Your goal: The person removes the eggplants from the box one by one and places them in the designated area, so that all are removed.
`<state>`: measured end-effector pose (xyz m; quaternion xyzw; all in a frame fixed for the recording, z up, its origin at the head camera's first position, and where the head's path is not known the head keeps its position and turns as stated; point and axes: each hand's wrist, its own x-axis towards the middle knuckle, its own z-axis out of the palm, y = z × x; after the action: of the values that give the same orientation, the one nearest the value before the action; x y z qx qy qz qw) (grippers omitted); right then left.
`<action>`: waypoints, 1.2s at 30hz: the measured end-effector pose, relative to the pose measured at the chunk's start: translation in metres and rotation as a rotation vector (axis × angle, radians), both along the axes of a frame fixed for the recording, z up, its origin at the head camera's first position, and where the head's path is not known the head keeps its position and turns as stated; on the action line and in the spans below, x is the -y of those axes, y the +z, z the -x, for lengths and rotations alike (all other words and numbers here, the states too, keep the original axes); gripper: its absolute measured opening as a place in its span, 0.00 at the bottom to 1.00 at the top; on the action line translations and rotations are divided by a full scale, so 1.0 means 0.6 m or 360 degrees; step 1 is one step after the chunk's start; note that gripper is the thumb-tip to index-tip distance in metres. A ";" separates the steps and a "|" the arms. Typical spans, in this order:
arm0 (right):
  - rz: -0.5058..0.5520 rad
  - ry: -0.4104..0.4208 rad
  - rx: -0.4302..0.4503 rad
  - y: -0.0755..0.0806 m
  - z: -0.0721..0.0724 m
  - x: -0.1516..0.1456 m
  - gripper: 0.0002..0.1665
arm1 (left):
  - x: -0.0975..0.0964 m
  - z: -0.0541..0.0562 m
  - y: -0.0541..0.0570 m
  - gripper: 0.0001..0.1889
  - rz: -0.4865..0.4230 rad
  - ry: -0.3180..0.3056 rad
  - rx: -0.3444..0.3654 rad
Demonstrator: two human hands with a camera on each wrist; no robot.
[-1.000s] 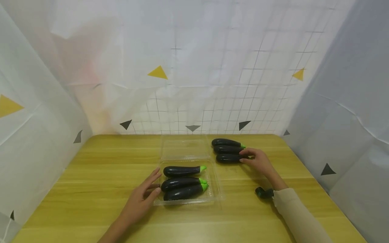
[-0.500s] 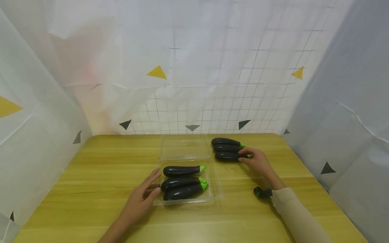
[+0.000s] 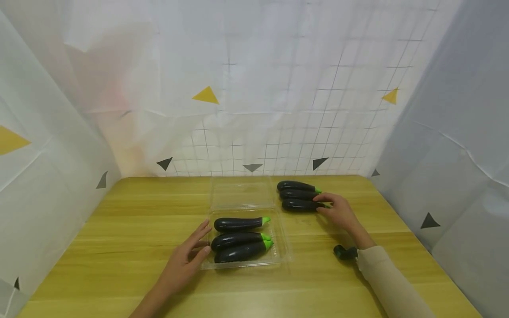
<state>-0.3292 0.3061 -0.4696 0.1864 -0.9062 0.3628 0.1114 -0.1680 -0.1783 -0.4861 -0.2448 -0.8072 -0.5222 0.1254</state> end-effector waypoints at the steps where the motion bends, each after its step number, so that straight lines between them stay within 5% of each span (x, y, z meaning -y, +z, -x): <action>1: -0.0009 0.0004 -0.0002 0.002 0.000 0.000 0.16 | 0.000 0.000 0.000 0.26 0.0001 0.0000 -0.0002; 15: 0.0024 0.0063 -0.0043 0.047 -0.010 0.025 0.17 | 0.001 0.000 0.003 0.26 0.0011 0.0012 -0.0006; 22: 0.0240 0.0186 0.0098 0.089 -0.038 0.051 0.16 | 0.000 0.002 -0.002 0.26 0.0004 0.0000 -0.0022; 36: 0.0320 0.0456 0.0159 0.171 -0.066 0.154 0.18 | 0.000 0.002 0.000 0.26 0.0002 0.0014 0.0002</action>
<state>-0.2895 0.2136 -0.3668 0.2833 -0.8340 0.4724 0.0315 -0.1690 -0.1782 -0.4863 -0.2411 -0.8087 -0.5212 0.1271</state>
